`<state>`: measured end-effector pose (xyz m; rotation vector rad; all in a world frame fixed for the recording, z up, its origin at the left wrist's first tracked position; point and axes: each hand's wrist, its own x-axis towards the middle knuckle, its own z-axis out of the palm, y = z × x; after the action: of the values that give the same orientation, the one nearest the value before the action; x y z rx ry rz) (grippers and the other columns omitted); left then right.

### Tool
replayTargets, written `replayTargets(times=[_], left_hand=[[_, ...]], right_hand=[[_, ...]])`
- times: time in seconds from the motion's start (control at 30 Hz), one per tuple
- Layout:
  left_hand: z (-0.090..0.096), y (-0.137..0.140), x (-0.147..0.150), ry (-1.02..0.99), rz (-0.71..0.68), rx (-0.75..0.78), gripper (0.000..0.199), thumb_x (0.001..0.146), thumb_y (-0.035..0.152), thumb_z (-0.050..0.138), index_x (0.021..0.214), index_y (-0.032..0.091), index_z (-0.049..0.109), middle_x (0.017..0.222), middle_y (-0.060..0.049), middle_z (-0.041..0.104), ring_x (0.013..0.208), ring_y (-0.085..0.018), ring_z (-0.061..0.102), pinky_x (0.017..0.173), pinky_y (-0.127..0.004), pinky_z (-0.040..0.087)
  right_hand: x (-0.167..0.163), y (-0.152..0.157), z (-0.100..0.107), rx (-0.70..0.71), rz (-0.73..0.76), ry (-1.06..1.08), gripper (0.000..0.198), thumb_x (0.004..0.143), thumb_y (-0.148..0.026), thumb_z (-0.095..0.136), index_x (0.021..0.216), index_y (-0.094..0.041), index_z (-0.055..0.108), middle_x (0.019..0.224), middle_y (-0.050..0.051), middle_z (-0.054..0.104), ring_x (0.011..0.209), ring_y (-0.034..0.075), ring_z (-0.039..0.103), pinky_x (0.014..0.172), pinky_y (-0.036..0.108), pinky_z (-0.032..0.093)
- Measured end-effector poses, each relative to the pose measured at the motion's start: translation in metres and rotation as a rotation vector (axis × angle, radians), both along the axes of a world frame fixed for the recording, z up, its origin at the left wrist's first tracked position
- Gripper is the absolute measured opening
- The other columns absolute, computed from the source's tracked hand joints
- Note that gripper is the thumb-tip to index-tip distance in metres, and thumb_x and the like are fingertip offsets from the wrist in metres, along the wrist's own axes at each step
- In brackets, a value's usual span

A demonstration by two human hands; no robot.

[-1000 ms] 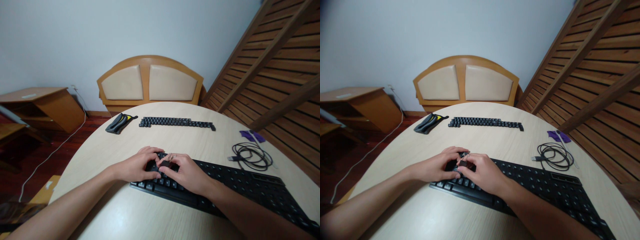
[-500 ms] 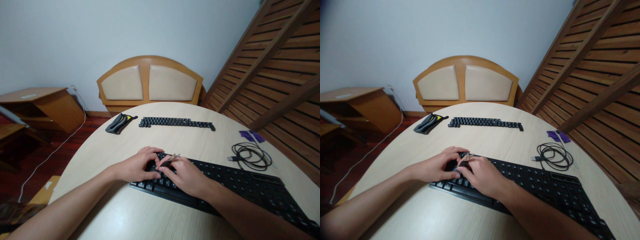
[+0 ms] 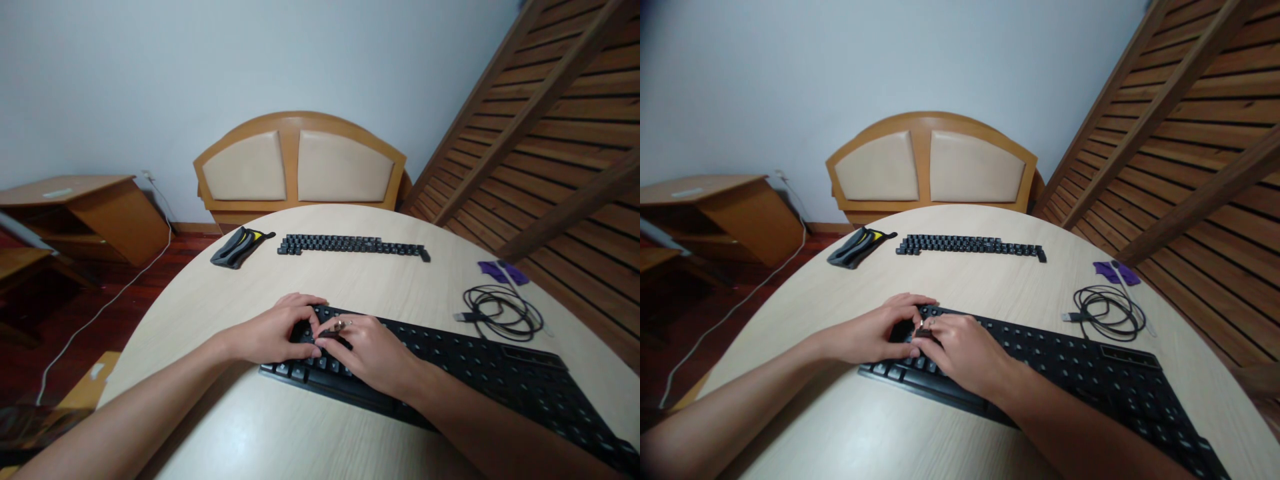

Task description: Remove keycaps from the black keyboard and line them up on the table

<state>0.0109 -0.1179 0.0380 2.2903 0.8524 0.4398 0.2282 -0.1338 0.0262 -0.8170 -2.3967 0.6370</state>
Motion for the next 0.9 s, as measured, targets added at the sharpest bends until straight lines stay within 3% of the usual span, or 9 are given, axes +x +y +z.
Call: replayTargets(times=[0.17,0.37,0.9], left_hand=[[0.0010,0.0001,0.0007,0.006,-0.004,0.014,0.021,0.081,0.032,0.073,0.091,0.021,0.059,0.140,-0.012,0.051,0.133,-0.029,0.043,0.110,-0.047,0.031],[-0.0003,0.0001,0.0002,-0.008,-0.002,0.017,0.019,0.081,0.032,0.072,0.092,0.022,0.060,0.139,-0.011,0.051,0.134,-0.029,0.042,0.110,-0.048,0.030],[-0.0013,0.0003,0.0007,-0.036,-0.005,0.013,0.018,0.080,0.030,0.072,0.092,0.022,0.061,0.137,-0.010,0.053,0.132,-0.030,0.043,0.109,-0.048,0.030]], right_hand=[[-0.0003,-0.0008,-0.0018,-0.026,-0.048,-0.002,0.021,0.097,-0.025,0.052,0.099,-0.016,0.070,0.099,0.006,0.074,0.094,0.019,0.069,0.089,0.028,0.049],[-0.0006,-0.0016,0.0019,-0.106,-0.169,-0.103,0.027,0.097,-0.028,0.052,0.082,-0.016,0.072,0.086,0.008,0.075,0.078,0.019,0.071,0.072,0.026,0.050],[-0.0023,-0.0011,0.0005,-0.110,-0.186,-0.118,0.028,0.099,-0.026,0.048,0.090,-0.015,0.072,0.092,0.009,0.075,0.084,0.021,0.071,0.075,0.027,0.050]])
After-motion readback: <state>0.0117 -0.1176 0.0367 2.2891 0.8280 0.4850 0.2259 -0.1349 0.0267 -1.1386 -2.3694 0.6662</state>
